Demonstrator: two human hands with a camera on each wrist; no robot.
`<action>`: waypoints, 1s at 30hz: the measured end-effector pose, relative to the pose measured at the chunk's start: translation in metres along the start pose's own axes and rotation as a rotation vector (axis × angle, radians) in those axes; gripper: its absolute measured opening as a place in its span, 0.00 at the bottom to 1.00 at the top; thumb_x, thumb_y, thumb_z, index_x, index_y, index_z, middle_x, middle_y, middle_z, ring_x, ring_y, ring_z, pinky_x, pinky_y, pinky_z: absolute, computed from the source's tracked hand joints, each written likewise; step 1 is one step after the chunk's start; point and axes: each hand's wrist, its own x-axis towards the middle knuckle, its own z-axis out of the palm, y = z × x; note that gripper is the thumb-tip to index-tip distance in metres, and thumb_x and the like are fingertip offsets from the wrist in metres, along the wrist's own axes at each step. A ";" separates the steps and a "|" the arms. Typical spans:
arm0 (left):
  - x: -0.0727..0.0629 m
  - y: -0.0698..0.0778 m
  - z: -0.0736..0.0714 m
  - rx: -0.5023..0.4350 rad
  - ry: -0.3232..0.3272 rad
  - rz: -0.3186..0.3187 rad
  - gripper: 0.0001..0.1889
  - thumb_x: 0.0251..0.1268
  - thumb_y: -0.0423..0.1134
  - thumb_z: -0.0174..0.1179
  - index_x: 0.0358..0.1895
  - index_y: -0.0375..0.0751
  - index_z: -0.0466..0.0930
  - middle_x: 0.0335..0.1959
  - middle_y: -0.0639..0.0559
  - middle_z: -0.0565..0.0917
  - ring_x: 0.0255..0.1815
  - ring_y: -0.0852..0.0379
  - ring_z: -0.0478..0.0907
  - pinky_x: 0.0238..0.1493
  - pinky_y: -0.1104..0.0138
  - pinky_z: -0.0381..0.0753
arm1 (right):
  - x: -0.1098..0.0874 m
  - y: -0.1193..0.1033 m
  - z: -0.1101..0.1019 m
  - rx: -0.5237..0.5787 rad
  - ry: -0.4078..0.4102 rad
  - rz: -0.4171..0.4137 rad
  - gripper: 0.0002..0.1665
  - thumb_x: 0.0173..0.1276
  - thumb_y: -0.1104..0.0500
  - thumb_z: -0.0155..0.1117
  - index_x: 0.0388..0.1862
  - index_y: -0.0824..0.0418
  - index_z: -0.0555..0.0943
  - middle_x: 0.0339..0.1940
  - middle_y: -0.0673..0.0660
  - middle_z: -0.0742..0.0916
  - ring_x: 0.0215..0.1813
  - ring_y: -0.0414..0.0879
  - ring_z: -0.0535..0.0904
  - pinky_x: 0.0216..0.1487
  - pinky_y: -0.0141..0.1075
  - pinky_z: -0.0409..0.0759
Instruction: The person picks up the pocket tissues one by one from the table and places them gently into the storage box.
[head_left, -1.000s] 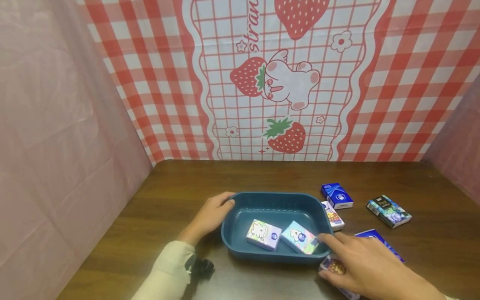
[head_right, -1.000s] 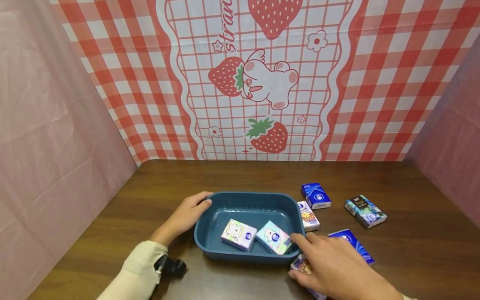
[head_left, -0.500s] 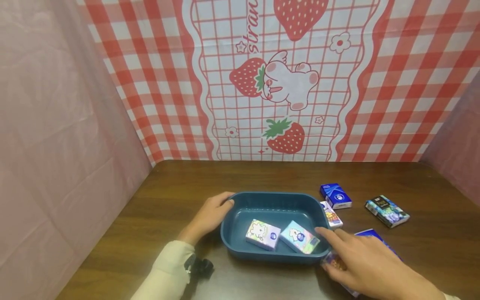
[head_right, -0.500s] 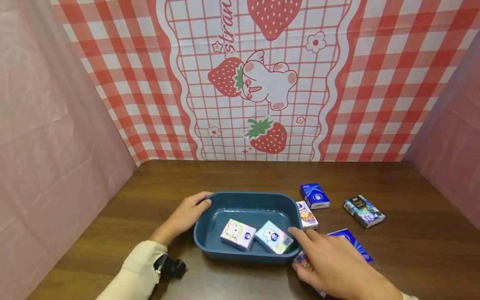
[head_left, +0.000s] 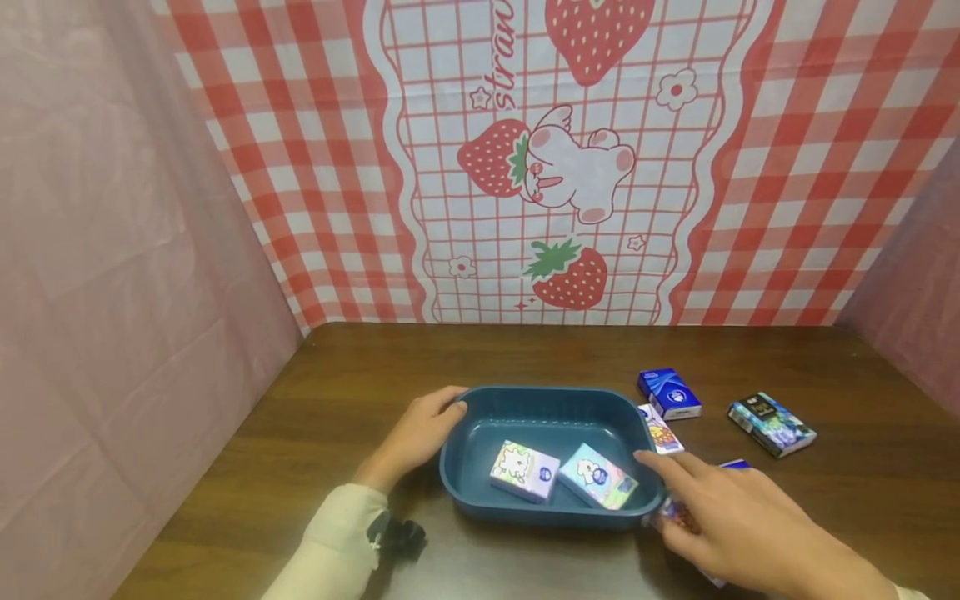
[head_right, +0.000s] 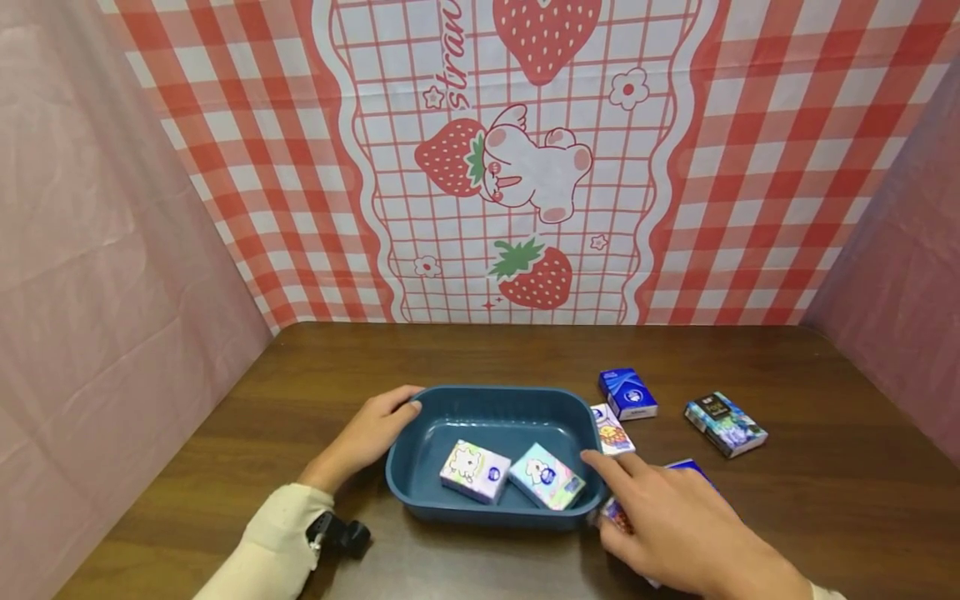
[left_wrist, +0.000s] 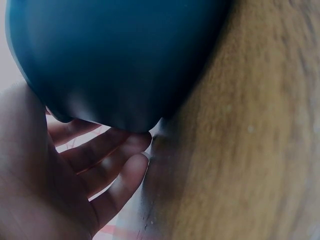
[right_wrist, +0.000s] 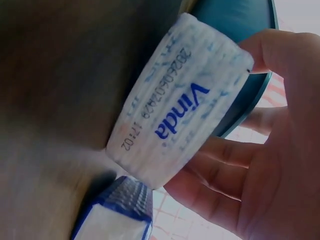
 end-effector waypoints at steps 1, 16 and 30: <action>0.000 0.000 0.000 0.001 0.001 0.000 0.16 0.77 0.43 0.52 0.61 0.47 0.81 0.57 0.51 0.83 0.60 0.50 0.78 0.63 0.48 0.74 | 0.000 0.001 0.000 -0.006 0.014 -0.004 0.42 0.58 0.43 0.73 0.72 0.44 0.70 0.29 0.37 0.72 0.18 0.30 0.61 0.17 0.29 0.61; 0.002 -0.001 0.000 0.004 -0.017 0.009 0.17 0.77 0.44 0.51 0.62 0.47 0.80 0.58 0.50 0.83 0.61 0.49 0.77 0.63 0.47 0.74 | 0.001 0.011 -0.003 0.052 -0.087 0.087 0.48 0.61 0.38 0.70 0.77 0.44 0.63 0.51 0.49 0.85 0.24 0.32 0.68 0.22 0.31 0.71; -0.001 0.002 -0.001 -0.001 -0.007 0.006 0.17 0.77 0.43 0.51 0.62 0.47 0.80 0.58 0.50 0.83 0.61 0.49 0.77 0.64 0.48 0.73 | 0.003 0.013 -0.003 0.047 -0.068 0.106 0.45 0.61 0.38 0.70 0.75 0.45 0.67 0.57 0.55 0.84 0.31 0.36 0.74 0.32 0.44 0.83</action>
